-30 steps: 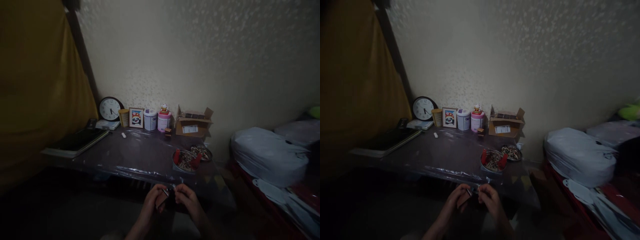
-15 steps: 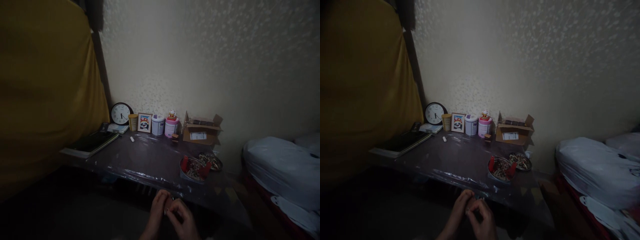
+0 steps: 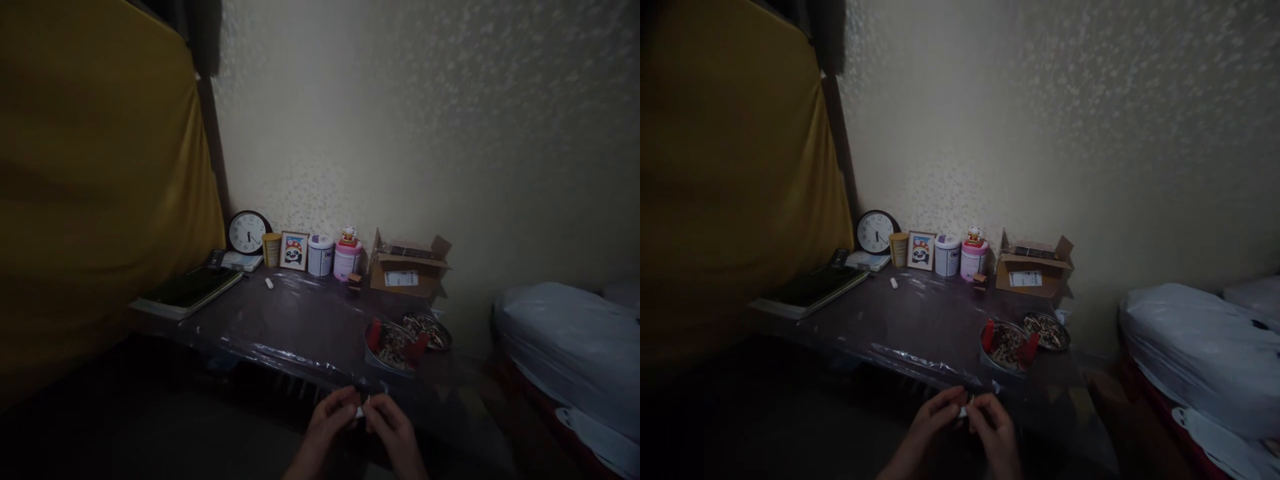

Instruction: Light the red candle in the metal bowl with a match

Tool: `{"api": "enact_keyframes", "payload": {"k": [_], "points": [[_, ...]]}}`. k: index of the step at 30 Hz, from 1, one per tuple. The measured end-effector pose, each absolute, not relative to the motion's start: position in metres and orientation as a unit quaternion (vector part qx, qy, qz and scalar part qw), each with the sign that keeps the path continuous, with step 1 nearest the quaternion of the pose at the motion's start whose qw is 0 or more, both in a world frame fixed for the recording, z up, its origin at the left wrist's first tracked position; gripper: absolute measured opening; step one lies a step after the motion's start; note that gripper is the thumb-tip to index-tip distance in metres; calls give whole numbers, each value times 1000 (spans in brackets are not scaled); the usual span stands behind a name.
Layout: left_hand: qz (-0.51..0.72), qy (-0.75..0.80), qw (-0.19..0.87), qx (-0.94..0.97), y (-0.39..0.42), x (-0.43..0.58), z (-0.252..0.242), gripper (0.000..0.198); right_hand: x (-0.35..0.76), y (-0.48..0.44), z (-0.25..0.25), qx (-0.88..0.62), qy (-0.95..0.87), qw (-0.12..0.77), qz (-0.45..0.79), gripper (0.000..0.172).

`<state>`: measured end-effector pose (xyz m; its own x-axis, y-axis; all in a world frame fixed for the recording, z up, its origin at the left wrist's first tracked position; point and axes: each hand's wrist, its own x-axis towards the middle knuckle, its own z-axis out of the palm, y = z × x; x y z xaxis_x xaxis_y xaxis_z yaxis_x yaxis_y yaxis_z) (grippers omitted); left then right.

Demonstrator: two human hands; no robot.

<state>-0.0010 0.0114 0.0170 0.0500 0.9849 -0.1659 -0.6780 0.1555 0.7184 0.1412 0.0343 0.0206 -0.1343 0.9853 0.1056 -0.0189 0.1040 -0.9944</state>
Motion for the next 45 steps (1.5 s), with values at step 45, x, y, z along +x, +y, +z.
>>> {"api": "enact_keyframes", "payload": {"k": [45], "points": [[646, 306, 668, 206, 5, 3, 65, 23, 137, 8, 82, -385, -696, 604, 42, 14]]}}
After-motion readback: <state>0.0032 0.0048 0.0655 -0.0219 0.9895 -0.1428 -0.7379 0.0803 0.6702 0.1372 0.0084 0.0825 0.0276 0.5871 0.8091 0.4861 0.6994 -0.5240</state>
